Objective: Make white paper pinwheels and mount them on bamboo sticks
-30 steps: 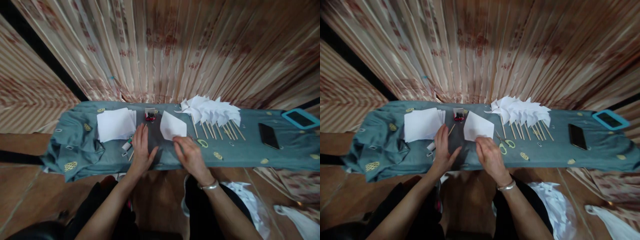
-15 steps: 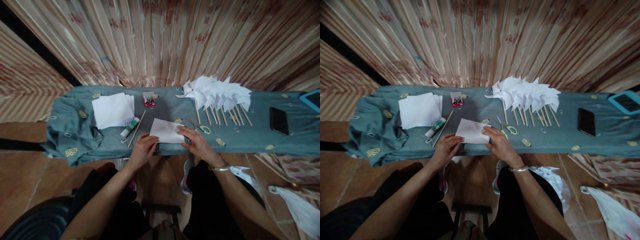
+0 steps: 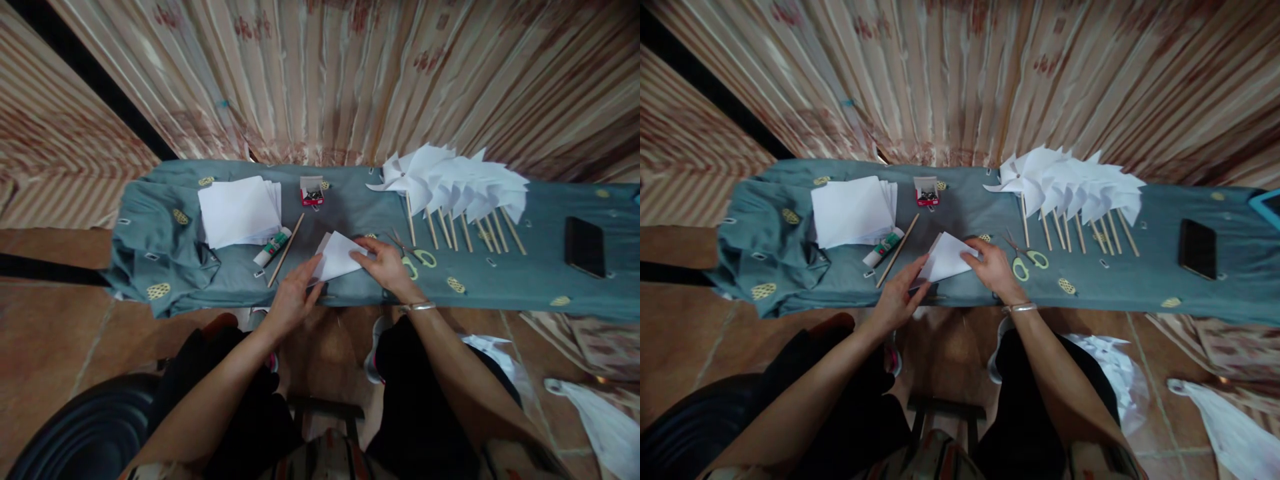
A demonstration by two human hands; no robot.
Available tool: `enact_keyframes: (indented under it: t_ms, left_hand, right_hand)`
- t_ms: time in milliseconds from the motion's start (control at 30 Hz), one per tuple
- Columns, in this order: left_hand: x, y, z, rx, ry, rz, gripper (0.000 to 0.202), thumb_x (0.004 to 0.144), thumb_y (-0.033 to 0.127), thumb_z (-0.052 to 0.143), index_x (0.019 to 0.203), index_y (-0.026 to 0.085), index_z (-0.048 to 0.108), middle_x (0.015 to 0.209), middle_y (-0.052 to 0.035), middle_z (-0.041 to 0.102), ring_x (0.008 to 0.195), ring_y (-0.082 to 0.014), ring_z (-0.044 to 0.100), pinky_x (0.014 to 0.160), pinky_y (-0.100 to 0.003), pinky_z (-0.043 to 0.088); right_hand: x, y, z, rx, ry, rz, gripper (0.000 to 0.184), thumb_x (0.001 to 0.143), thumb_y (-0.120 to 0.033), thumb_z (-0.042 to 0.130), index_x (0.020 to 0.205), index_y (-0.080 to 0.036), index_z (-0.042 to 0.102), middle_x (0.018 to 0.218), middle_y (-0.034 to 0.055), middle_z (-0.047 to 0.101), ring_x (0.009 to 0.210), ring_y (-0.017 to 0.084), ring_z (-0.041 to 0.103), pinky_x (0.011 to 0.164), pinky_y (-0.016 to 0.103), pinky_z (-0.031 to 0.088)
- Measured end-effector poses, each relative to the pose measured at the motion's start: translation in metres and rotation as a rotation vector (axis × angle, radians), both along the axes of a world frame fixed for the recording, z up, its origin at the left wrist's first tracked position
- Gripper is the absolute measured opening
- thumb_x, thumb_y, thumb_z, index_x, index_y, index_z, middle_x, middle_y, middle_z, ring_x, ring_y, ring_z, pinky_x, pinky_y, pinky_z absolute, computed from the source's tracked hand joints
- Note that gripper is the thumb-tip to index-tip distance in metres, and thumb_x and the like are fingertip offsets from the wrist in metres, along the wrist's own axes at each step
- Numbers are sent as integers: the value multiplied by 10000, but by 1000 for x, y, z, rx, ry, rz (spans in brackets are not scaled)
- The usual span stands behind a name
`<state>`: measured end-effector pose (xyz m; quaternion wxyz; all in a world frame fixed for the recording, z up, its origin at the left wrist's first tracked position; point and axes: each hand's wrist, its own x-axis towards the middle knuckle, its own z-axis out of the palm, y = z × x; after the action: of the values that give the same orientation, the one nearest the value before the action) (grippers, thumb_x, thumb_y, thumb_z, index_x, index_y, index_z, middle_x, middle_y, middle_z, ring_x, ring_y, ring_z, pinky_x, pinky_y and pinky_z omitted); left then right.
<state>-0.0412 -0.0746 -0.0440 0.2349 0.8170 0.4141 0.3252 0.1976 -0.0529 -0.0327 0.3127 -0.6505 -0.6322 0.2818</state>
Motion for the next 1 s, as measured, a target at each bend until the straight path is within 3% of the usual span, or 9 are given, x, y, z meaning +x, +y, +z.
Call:
enact_keyframes:
  t_ms: [100,233,400,533,667,833,1000]
  left_hand:
    - [3,-3,5,146,102,-33,463,937,197,502,1399,189,474,1475,-174,495,1367,-284,474,1087,-494,434]
    - [13,-17,5,238,297,-170,446,946,138,450,1392,145,462,1487,-176,490,1457,-287,352,1159,-533,337]
    - [23,-32,-4,213,421,-212,574,917,230,548,1443,74,377,1527,-227,416,1490,-322,263,1184,-547,289]
    - [24,-31,-5,166,440,-199,614,912,277,564,1462,99,357,1546,-214,393,1503,-341,214,1179,-587,268]
    - [17,-21,-2,153,385,-126,596,927,277,534,1468,102,357,1530,-210,418,1487,-352,262,1175,-583,272]
    - [4,-4,-1,106,333,-37,532,947,277,506,1434,88,405,1450,-211,506,1329,-327,490,1102,-507,404]
    - [1,1,1,90,357,-26,473,949,285,511,1388,114,466,1438,-192,521,1283,-316,523,1057,-500,449]
  right_hand:
    - [-5,4,-2,11,-52,-13,280,833,-343,615,1063,-222,716,1042,42,765,947,232,692,863,370,523]
    - [-13,4,0,12,-108,-50,317,828,-319,621,1120,-226,699,1075,51,762,930,241,693,851,378,536]
    - [-19,4,2,5,-126,-67,347,834,-280,609,1166,-204,672,1129,68,747,982,252,694,913,400,530]
    - [-21,5,0,14,-119,-66,351,832,-268,608,1170,-192,663,1135,80,744,1017,257,693,935,405,525]
    - [-23,6,-1,8,-134,-83,352,828,-251,607,1169,-181,665,1122,88,747,1007,255,698,933,399,527]
    - [-25,8,-5,21,-133,-90,354,826,-231,600,1171,-181,664,1124,86,748,1032,258,695,954,407,523]
    - [-26,9,-8,37,-128,-99,347,821,-234,597,1157,-179,667,1116,88,749,1037,264,694,960,415,521]
